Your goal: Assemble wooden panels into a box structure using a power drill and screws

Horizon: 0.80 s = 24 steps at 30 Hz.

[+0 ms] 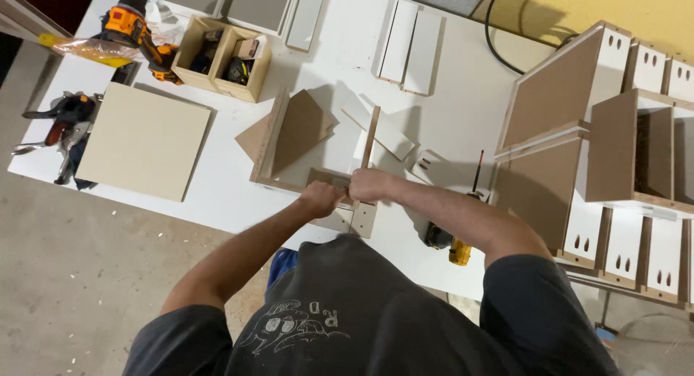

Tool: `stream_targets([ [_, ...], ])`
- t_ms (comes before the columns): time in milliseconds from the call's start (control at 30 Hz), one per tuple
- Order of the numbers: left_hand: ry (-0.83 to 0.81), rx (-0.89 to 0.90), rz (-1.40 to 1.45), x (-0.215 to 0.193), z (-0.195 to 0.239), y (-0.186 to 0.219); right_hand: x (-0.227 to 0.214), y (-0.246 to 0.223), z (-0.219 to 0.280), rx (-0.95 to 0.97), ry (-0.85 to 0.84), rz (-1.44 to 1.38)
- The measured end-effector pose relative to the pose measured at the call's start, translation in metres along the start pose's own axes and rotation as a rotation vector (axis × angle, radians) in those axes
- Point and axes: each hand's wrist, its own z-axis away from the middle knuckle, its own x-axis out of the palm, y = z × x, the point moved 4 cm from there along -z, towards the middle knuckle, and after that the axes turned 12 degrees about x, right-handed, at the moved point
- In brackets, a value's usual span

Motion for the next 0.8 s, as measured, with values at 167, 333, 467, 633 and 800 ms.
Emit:
stream_targets([
  [167,0.001,-0.011,-0.226,-0.029,0.015,0.016,-0.01,-0.002,0.008,0.013,0.132,0.059],
  [333,0.677,0.224,-0.301,-0.093,0.092,0.019,-0.031,-0.001,0.01,0.134,0.301,0.099],
  [467,1.355,-0.064,-0.212,-0.13,0.172,0.015,-0.106,0.008,0.008,0.42,0.213,-0.283],
  [633,1.391,-0.042,0.535,-0.138,0.159,0.062,-0.25,-0.01,-0.008,0.743,0.157,-0.464],
  [800,1.33,-0.174,0.897,-0.2,0.156,0.107,-0.264,0.005,-0.042,1.034,0.61,-0.507],
])
